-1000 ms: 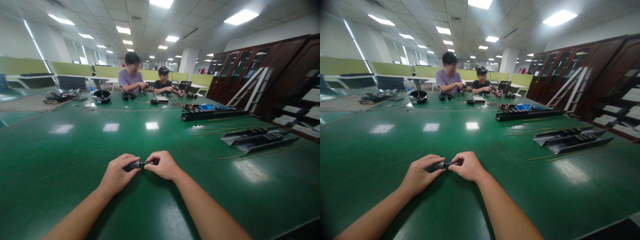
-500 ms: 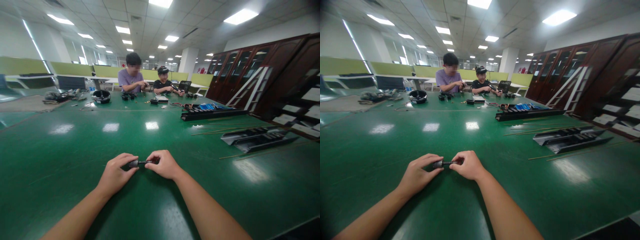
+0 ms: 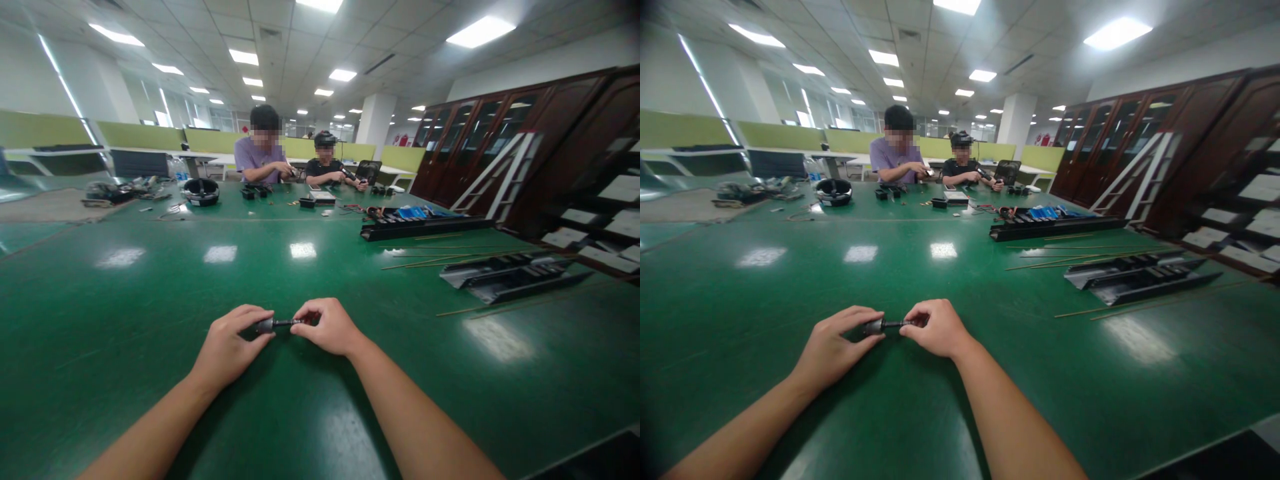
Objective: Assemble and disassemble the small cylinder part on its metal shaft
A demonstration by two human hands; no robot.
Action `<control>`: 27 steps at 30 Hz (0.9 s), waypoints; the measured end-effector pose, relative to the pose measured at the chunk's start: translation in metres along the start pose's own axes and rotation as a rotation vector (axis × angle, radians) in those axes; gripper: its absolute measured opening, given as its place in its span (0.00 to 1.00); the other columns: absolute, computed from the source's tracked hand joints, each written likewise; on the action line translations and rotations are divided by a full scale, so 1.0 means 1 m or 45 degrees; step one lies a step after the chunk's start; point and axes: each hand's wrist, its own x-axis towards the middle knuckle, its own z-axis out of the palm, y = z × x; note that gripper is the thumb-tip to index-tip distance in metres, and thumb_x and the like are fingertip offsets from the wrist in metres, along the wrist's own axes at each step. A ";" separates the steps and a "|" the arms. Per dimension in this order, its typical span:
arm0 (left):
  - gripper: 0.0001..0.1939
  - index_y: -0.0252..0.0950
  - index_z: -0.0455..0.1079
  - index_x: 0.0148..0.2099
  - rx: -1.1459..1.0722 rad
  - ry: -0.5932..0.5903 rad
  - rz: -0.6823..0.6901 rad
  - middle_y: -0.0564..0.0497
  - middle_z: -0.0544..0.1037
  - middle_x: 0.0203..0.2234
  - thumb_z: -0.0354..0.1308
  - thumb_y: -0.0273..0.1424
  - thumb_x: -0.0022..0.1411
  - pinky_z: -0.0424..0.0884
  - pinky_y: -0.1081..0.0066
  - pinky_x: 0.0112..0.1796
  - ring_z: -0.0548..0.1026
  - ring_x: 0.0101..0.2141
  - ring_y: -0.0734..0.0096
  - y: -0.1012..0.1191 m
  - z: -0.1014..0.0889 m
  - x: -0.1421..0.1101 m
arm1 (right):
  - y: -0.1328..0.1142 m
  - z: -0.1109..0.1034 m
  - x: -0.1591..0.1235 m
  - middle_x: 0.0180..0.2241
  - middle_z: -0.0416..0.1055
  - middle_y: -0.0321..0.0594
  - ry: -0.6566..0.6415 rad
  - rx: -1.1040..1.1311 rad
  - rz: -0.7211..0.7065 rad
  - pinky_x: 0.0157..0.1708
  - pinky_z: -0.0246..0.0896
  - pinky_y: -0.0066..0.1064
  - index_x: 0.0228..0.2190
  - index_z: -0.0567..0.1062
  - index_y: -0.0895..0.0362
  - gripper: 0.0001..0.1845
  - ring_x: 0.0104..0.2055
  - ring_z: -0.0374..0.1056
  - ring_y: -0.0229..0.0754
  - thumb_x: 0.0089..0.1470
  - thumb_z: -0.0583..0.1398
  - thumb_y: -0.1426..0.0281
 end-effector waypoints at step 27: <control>0.15 0.43 0.76 0.47 0.030 0.004 -0.058 0.51 0.79 0.41 0.65 0.34 0.57 0.73 0.66 0.46 0.77 0.42 0.65 0.001 -0.005 0.000 | 0.005 -0.002 -0.001 0.27 0.77 0.38 0.015 -0.084 -0.068 0.32 0.63 0.27 0.29 0.81 0.57 0.05 0.29 0.71 0.38 0.48 0.66 0.69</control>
